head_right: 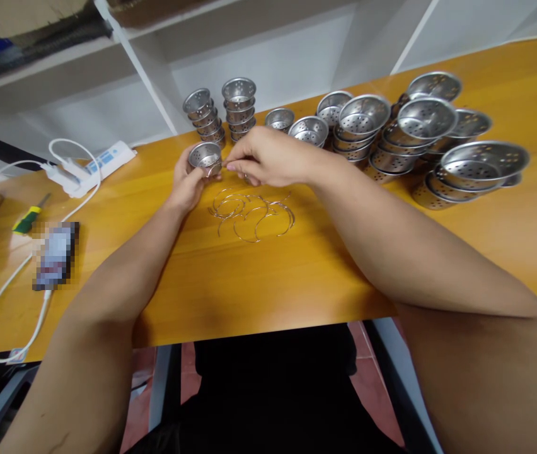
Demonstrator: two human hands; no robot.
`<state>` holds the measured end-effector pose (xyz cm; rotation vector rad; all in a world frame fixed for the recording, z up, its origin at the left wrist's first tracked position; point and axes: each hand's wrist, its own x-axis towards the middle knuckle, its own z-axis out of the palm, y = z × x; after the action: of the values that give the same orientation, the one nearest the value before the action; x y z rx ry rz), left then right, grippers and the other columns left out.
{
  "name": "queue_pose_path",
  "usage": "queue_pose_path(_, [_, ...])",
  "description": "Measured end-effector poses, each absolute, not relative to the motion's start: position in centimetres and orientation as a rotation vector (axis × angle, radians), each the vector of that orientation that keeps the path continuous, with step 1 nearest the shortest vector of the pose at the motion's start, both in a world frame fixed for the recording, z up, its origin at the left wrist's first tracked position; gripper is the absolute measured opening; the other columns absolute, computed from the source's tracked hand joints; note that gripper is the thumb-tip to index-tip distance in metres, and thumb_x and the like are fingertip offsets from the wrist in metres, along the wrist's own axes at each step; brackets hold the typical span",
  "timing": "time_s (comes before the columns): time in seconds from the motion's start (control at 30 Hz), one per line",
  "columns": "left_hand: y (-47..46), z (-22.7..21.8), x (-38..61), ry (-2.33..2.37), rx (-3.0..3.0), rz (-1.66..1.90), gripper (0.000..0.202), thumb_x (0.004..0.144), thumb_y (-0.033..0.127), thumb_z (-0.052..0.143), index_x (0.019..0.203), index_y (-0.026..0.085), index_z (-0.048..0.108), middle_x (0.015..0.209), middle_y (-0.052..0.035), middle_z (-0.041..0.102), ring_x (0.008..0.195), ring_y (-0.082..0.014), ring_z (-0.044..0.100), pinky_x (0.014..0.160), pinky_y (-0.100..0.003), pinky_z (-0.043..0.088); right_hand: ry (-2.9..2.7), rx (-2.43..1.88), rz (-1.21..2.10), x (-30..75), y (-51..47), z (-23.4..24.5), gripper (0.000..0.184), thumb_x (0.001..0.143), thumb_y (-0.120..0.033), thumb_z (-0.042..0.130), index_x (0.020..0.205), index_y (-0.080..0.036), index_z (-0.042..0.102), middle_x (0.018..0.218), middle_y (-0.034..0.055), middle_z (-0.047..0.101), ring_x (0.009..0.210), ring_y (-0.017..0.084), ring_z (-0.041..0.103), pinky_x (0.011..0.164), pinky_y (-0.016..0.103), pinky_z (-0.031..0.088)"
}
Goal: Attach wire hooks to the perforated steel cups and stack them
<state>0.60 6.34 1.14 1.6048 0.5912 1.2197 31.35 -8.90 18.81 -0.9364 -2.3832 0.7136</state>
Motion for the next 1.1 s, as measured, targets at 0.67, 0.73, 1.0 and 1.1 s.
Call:
queue_pose_path(0.67, [3.5, 3.5, 3.3, 0.573, 1.739, 1.27, 0.124, 0.062, 0.089, 0.125, 0.163, 0.036, 0.075, 0.152, -0.0081, 0.082, 0.164, -0.0408, 0.077, 0.148, -0.07, 0.059, -2.353, -1.058, 0.594, 32.1, -7.3, 16.6, 0.03, 0.122, -0.052, 0.082, 0.12, -0.024, 0.091, 0.098, 0.0087, 0.088, 0.099, 0.031, 0.079, 0.097, 0.044, 0.06])
queue_pose_path(0.73, [3.7, 3.6, 3.3, 0.536, 1.793, 1.27, 0.124, 0.062, 0.09, 0.125, 0.163, 0.036, 0.076, 0.157, -0.0087, 0.081, 0.164, -0.0416, 0.077, 0.15, -0.071, 0.058, -2.36, -1.04, 0.581, 32.0, -7.3, 16.6, 0.03, 0.12, -0.053, 0.086, 0.119, -0.023, 0.09, 0.101, 0.0094, 0.088, 0.102, 0.031, 0.078, 0.098, 0.043, 0.059])
queue_pose_path(1.0, [2.3, 5.5, 3.7, 0.518, 1.739, 1.202, 0.114, 0.064, 0.082, 0.127, 0.157, 0.034, 0.081, 0.159, -0.0092, 0.083, 0.17, -0.0447, 0.074, 0.154, -0.074, 0.053, -2.309, -1.072, 0.794, 33.2, -7.5, 18.5, 0.023, 0.109, -0.045, 0.099, 0.111, -0.024, 0.089, 0.099, 0.0086, 0.089, 0.091, 0.026, 0.072, 0.09, 0.044, 0.058])
queue_pose_path(1.1, [2.1, 5.7, 3.8, 0.509, 1.709, 1.159, 0.112, 0.063, 0.079, 0.129, 0.153, 0.034, 0.081, 0.159, -0.0096, 0.081, 0.173, -0.0452, 0.07, 0.154, -0.073, 0.05, -2.234, -1.095, 0.823, 34.2, -7.9, 19.5, 0.027, 0.106, -0.046, 0.103, 0.107, -0.023, 0.088, 0.09, 0.008, 0.083, 0.084, 0.023, 0.067, 0.088, 0.046, 0.054])
